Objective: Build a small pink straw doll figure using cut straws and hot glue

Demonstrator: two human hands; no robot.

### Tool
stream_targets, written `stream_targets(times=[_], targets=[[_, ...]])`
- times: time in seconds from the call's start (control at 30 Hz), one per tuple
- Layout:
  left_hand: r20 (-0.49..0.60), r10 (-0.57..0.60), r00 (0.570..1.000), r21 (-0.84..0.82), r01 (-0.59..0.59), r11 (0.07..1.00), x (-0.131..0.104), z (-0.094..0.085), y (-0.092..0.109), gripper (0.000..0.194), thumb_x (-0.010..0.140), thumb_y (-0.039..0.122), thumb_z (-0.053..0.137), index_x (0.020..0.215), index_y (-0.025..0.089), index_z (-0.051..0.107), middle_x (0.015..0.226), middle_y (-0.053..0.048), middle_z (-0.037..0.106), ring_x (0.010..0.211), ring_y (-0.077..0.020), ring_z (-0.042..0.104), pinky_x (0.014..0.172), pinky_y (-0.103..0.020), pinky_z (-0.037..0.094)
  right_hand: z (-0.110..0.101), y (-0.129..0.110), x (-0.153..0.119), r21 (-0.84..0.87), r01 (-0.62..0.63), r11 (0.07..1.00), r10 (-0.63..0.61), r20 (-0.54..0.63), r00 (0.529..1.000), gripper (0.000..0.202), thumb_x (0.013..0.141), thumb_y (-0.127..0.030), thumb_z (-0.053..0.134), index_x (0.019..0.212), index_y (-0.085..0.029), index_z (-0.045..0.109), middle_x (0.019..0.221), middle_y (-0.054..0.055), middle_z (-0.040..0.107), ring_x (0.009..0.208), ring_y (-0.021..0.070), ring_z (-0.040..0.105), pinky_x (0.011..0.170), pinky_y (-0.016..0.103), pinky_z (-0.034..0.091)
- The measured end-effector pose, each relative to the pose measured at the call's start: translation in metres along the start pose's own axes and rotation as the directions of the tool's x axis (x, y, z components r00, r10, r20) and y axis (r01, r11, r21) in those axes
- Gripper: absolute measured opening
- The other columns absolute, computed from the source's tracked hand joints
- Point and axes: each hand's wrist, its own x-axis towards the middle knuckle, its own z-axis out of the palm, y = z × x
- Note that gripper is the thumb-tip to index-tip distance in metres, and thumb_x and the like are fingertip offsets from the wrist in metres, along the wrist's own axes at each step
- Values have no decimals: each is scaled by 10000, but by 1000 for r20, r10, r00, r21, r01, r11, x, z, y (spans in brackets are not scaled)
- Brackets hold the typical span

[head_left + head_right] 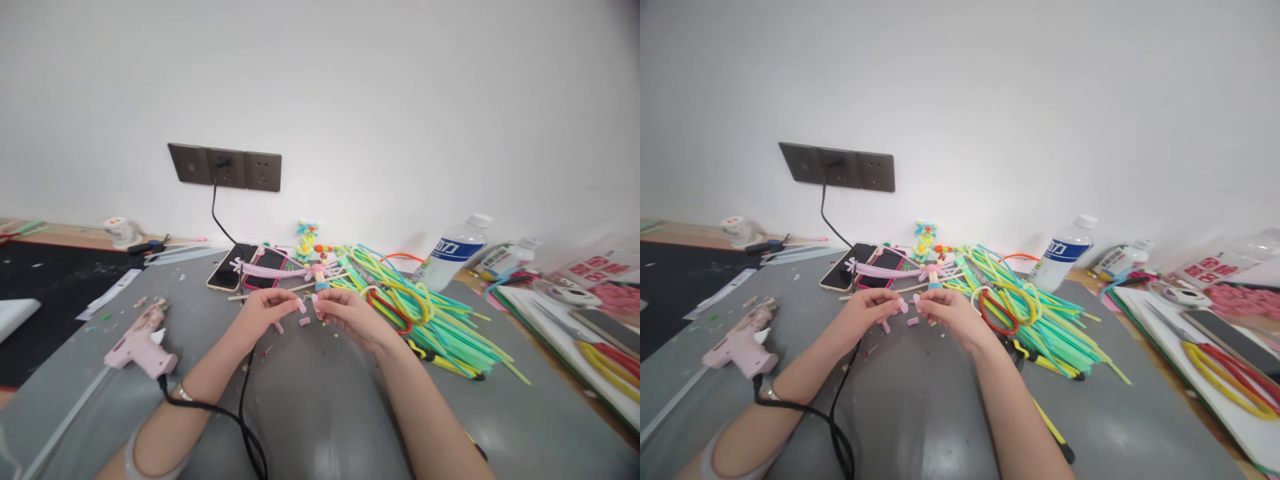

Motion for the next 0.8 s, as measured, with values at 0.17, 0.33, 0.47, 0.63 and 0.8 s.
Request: stream_targets(times=[0.17,0.33,0.47,0.63,0.8], targets=[[9,3,1000,11,-4,1000,0,1,0,206,653,355,811,743,172,782,622,-25,648,510,-101,479,399,-178,427,4,1,0,-41,0,999,0,-15,1000,329,591,-395,872,701,-153,679,633,-26,594,564,84,488,564,230,364],[20,14,1000,41,-15,999,1,0,-4,180,659,338,805,740,178,787,614,-28,652,502,-109,491,396,-191,452,8,1,0,-79,-10,997,7,-42,999,347,571,-415,867,706,-157,680,651,-23,594,562,86,470,559,237,354],[24,26,999,57,-27,998,2,-1,-4,169,673,327,798,747,175,790,622,-35,665,502,-112,501,390,-188,457,9,4,1,-112,-7,994,0,-63,998,354,569,-427,860,704,-156,677,658,-25,585,565,85,458,554,235,347],[25,23,999,70,-25,997,2,-1,-4,160,684,319,789,746,171,793,643,-45,675,515,-115,509,389,-181,458,7,6,3,-135,11,991,-20,-62,998,344,594,-432,843,705,-155,671,649,-29,572,566,84,443,549,234,329],[26,26,999,47,-28,999,1,0,-2,168,659,324,806,734,174,793,629,-43,669,516,-122,513,382,-187,459,9,6,2,-157,19,987,-30,-67,997,354,598,-455,834,696,-158,665,640,-27,572,559,88,434,549,239,325]])
